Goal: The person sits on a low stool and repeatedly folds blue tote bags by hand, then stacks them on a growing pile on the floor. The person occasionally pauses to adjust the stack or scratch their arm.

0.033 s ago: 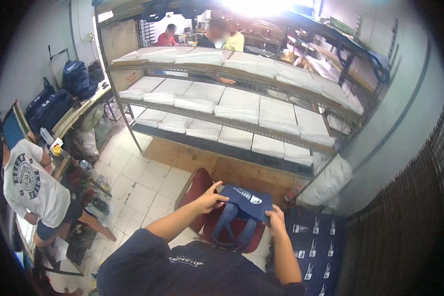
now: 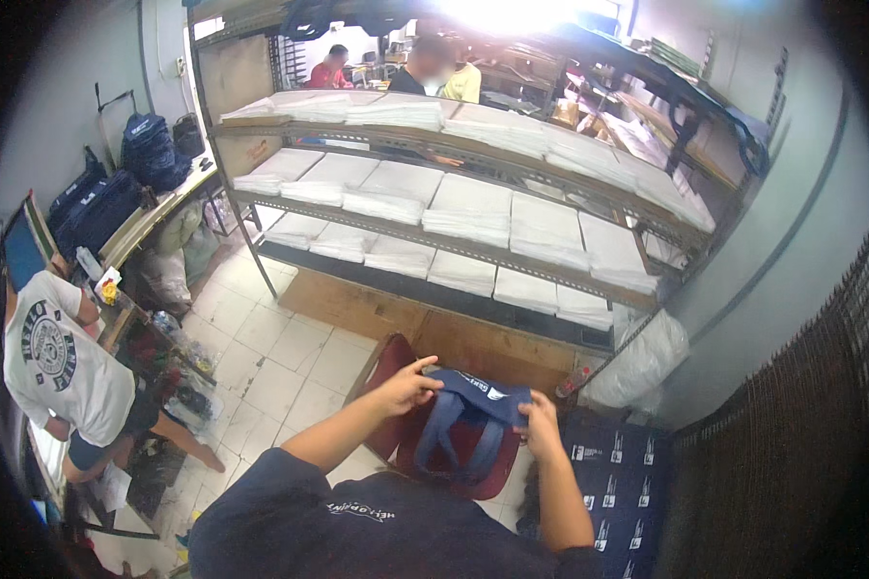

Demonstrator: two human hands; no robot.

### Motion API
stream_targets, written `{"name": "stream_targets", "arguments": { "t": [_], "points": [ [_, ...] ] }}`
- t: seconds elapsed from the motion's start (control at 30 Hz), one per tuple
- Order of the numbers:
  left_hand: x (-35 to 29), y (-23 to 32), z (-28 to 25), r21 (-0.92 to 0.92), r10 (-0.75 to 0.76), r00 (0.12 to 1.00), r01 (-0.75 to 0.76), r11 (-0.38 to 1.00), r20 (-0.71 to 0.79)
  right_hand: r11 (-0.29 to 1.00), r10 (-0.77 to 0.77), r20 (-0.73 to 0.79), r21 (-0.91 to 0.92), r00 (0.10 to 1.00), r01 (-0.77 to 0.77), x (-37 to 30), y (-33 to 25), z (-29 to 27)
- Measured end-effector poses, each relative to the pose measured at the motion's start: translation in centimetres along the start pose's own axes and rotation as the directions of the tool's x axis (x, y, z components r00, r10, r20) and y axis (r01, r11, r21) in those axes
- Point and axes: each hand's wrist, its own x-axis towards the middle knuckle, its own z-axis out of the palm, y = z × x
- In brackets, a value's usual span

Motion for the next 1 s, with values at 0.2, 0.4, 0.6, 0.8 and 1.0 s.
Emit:
{"name": "stream_targets", "arguments": {
  "t": [0.2,0.4,0.6,0.8,1.0],
  "points": [
    [-0.8,21.2,-2.3,-0.038,0.311,0.95,-0.31,0.95,0.037,0.931,-0.36,0.168,-0.005,0.918,0.365,4.4,-19.6,13.9],
    [-7.5,39.4,3.3,0.186,0.832,0.526,-0.848,0.496,0.177,0.518,-0.808,0.291,-0.061,0.511,0.853,-0.1,-36.3,20.5],
    [-9.6,54.8,6.5,0.275,0.94,0.035,-0.959,-0.063,0.338,0.222,-0.965,0.177,0.154,0.194,0.963,1.5,-49.5,24.8],
    [-5.0,66.7,8.9,0.045,0.965,0.001,-0.999,-0.011,0.264,-0.054,-0.97,0.239,-0.057,-0.039,0.997,10.9,-62.3,27.7],
    [-1.1,78.9,7.1,0.294,0.921,0.206,-0.95,0.107,0.33,-0.377,-0.909,0.355,-0.483,-0.217,0.79,16.6,-67.0,34.4]
  ]
}}
